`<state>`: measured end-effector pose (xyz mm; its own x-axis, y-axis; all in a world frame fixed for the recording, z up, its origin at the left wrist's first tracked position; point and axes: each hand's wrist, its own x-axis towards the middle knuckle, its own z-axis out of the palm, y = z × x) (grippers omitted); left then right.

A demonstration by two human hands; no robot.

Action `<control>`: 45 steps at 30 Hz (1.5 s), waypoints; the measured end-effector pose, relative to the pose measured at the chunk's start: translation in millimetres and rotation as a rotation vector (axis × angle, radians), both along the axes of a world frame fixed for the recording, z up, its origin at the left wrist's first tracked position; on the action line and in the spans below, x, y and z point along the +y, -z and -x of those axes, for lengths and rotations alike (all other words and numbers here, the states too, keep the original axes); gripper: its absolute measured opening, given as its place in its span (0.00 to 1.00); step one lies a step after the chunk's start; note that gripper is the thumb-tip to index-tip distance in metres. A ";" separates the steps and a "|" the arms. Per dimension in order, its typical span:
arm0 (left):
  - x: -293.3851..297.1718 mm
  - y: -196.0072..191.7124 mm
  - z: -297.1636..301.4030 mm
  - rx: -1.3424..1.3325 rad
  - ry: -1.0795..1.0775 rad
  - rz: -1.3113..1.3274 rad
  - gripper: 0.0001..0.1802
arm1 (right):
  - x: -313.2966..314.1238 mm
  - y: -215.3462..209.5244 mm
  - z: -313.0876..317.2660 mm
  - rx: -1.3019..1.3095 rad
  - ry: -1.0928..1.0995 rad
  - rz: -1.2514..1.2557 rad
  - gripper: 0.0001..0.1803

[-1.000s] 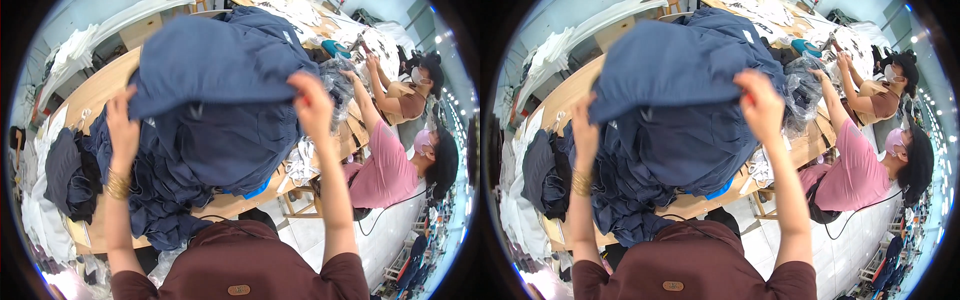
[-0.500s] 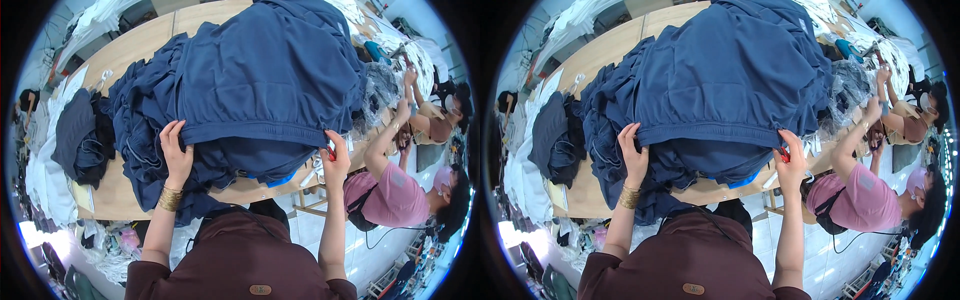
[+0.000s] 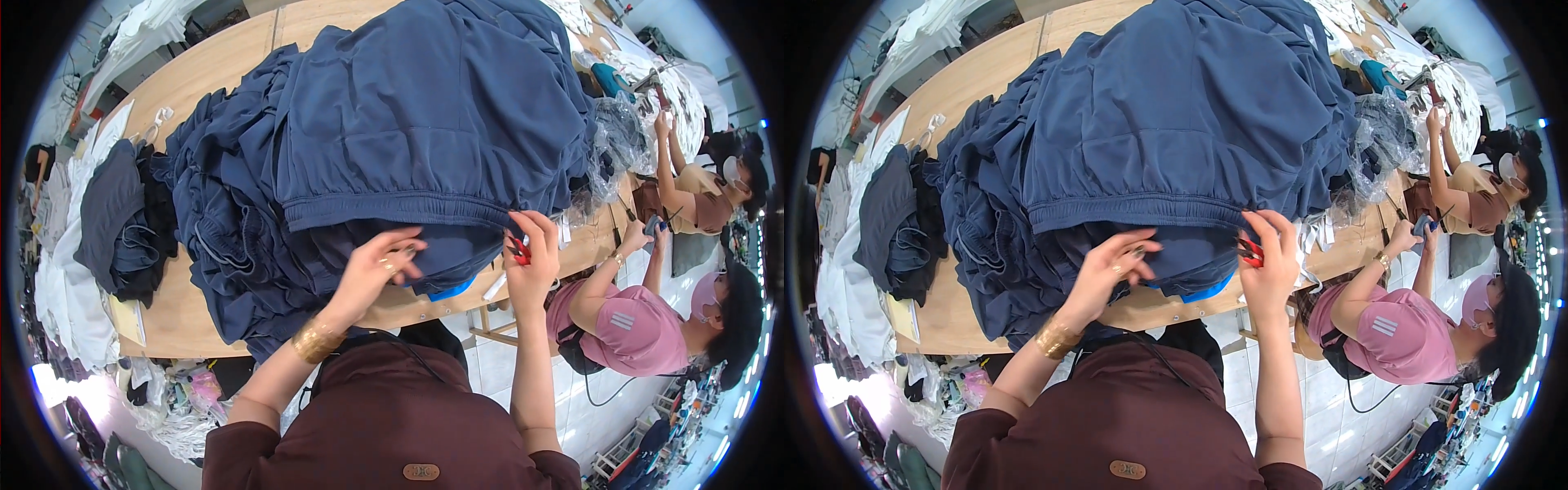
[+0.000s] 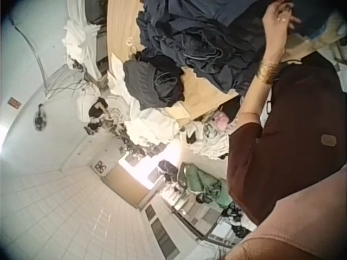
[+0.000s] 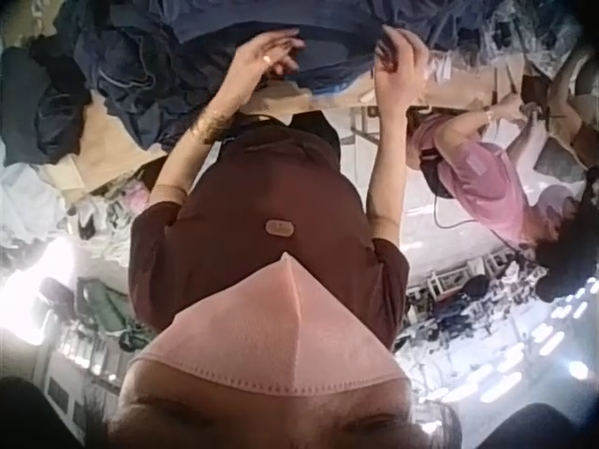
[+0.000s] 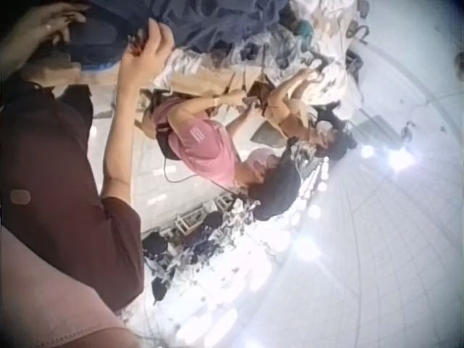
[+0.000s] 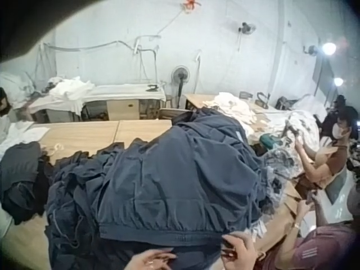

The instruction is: Trimming loose threads from the elastic waistbands of finished blue trousers using specialized snips in a factory setting.

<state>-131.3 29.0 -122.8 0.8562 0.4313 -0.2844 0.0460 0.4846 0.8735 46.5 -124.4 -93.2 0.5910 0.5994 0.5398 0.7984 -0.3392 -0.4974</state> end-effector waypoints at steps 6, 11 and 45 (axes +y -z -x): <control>-0.9 -12.7 -51.5 0.021 -0.046 0.273 0.14 | 10.6 -16.3 8.5 0.195 -0.155 0.028 0.17; 0.6 -15.5 -55.3 -0.016 -0.106 0.233 0.13 | 17.1 -34.7 16.4 0.359 -0.118 0.164 0.12; -16.4 -70.4 -22.2 -0.139 -0.187 0.226 0.13 | 31.9 -67.7 32.2 0.023 -0.186 0.026 0.09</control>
